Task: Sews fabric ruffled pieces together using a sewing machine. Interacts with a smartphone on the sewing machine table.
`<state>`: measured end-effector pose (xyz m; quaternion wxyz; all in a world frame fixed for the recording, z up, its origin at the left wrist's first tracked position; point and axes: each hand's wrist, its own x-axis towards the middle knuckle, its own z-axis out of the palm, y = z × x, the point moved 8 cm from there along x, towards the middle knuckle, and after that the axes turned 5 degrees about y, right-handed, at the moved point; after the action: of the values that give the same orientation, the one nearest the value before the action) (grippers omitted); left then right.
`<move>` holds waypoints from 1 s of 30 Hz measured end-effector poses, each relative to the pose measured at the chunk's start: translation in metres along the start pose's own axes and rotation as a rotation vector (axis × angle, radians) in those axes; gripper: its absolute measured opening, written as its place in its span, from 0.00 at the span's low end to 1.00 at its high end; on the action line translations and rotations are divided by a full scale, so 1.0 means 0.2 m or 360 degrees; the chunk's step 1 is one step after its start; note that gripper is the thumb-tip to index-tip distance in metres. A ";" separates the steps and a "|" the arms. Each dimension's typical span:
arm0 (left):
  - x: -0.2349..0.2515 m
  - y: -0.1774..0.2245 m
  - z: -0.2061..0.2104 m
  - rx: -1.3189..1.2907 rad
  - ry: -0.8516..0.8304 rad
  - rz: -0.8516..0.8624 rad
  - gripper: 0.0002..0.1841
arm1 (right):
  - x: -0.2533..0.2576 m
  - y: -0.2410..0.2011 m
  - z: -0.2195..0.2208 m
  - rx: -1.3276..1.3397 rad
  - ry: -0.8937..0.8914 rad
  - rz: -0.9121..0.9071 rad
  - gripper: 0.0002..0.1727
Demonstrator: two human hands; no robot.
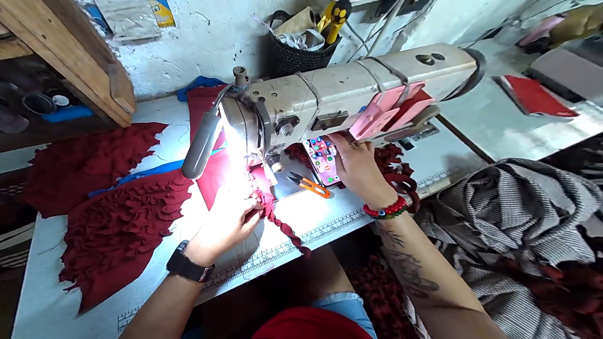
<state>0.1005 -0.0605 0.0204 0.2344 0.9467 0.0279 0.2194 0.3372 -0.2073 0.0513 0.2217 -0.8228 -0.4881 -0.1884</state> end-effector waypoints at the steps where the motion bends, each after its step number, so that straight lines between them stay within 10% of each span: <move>1: 0.00 0.00 0.00 -0.0006 0.0001 -0.0002 0.14 | 0.02 0.00 0.01 -0.0028 -0.0016 -0.0016 0.27; 30: 0.00 0.01 -0.01 0.0004 0.0039 0.0017 0.13 | 0.00 0.03 0.02 0.0253 0.0243 0.0142 0.22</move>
<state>0.1006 -0.0615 0.0228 0.2316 0.9443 0.0258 0.2322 0.3435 -0.2088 0.0470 0.3310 -0.8068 -0.4461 -0.2013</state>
